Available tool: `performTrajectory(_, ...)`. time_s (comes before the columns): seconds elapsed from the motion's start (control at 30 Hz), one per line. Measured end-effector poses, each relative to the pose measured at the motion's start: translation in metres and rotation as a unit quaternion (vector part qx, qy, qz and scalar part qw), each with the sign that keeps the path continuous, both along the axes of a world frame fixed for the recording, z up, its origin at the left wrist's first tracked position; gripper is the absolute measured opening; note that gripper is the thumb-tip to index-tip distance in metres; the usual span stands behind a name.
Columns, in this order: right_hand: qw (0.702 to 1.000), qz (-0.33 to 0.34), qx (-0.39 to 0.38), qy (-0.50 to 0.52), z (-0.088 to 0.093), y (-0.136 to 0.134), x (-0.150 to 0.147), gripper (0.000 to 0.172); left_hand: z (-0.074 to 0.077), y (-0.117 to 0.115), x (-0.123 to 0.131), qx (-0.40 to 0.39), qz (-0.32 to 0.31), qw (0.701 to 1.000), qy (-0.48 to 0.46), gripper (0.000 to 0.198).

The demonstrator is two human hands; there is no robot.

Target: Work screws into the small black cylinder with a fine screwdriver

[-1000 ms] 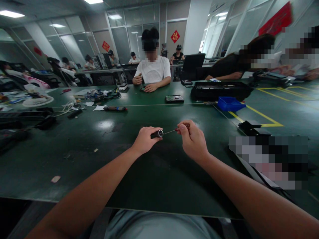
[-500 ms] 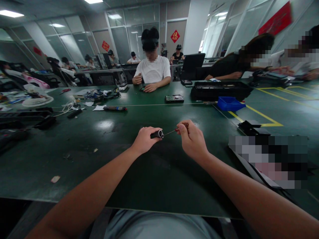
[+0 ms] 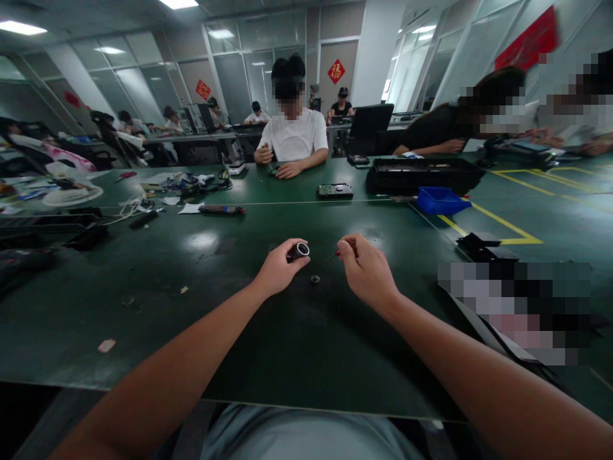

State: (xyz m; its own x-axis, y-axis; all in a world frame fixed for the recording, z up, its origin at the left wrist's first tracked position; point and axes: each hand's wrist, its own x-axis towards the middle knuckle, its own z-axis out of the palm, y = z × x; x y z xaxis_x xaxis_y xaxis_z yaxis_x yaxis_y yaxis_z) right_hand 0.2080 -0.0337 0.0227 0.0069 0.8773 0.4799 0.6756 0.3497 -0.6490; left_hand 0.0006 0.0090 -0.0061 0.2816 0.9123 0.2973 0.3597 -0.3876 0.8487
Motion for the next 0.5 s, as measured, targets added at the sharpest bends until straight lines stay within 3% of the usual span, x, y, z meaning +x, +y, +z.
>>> performTrajectory(0.1, 1.000, 0.004, -0.008, -0.001, 0.002, -0.001, 0.000, 0.025, 0.003, -0.002, 0.001, -0.060, -0.017, 0.996, -0.058, 0.039)
performTrajectory(0.17, 1.000, 0.005, -0.012, -0.001, 0.003, -0.001, -0.001, 0.024, 0.007, -0.005, 0.000, -0.076, -0.023, 0.996, -0.037, 0.035)
performTrajectory(0.33, 1.000, 0.012, -0.008, -0.002, 0.003, -0.002, -0.001, 0.024, 0.019, -0.016, 0.002, 0.013, -0.061, 0.983, 0.173, 0.029)
performTrajectory(0.5, 1.000, 0.016, 0.000, -0.005, 0.002, -0.002, -0.001, 0.024, 0.013, -0.020, 0.006, 0.074, -0.103, 0.951, 0.281, 0.032)
